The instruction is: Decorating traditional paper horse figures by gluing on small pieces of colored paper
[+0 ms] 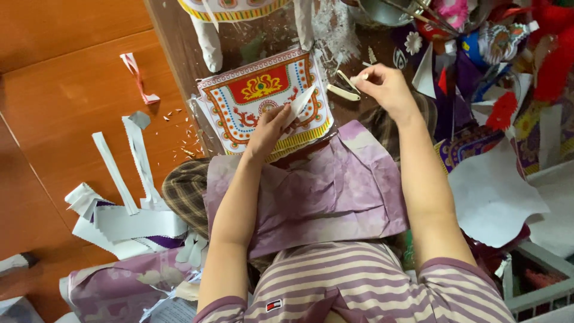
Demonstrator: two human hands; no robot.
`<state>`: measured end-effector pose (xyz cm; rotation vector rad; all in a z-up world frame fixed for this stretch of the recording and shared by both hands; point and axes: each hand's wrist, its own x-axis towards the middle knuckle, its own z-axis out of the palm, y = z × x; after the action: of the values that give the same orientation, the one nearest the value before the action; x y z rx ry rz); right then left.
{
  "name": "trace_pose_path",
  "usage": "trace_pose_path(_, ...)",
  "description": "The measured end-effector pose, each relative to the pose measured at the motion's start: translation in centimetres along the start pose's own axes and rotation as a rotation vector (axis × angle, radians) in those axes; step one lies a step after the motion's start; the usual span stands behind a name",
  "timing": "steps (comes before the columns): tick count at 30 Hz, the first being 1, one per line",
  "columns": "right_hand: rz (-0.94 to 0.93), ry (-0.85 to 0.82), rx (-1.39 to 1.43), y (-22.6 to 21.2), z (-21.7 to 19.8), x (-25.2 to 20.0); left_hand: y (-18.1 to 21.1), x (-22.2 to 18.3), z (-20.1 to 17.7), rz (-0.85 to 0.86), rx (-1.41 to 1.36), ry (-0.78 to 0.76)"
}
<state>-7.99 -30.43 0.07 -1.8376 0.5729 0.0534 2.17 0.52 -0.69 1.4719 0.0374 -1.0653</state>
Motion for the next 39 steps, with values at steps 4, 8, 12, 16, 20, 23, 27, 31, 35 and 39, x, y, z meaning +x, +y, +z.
trace_pose_path(4,-0.022,-0.047,0.012,-0.5,2.8,-0.7,0.4,-0.5,0.5,0.028,-0.059,-0.056)
trace_pose_path(8,-0.106,-0.057,-0.016,-1.4,5.3,-0.4,0.5,-0.6,0.1,0.110,-0.055,-0.167)
trace_pose_path(12,-0.091,-0.037,0.068,-1.4,6.2,-0.2,-0.9,0.4,-0.3,0.141,-0.084,-0.151)
trace_pose_path(16,-0.045,-0.147,0.207,-2.1,6.5,-0.8,-0.4,0.2,-0.2,0.204,-0.075,-0.091)
trace_pose_path(20,0.025,-0.347,0.422,-5.8,6.2,-1.6,-1.7,0.8,0.0,0.283,-0.108,0.006)
trace_pose_path(23,-0.001,-0.467,0.475,-4.0,6.1,-0.5,-1.6,0.9,-0.2,0.287,-0.070,0.061)
trace_pose_path(27,0.605,-0.624,2.157,3.8,7.5,2.0,-3.1,1.7,-0.3,0.303,-0.007,0.086)
trace_pose_path(31,0.038,-0.553,0.286,-8.3,7.2,-1.7,-2.6,1.4,0.3,0.419,0.240,0.106)
trace_pose_path(35,0.131,-0.536,0.039,-9.9,7.5,-2.5,-2.5,1.2,0.9,0.467,0.355,0.192)
trace_pose_path(39,0.087,-0.549,0.031,-8.2,7.9,-2.0,-2.1,1.0,1.3,0.487,0.380,0.250)
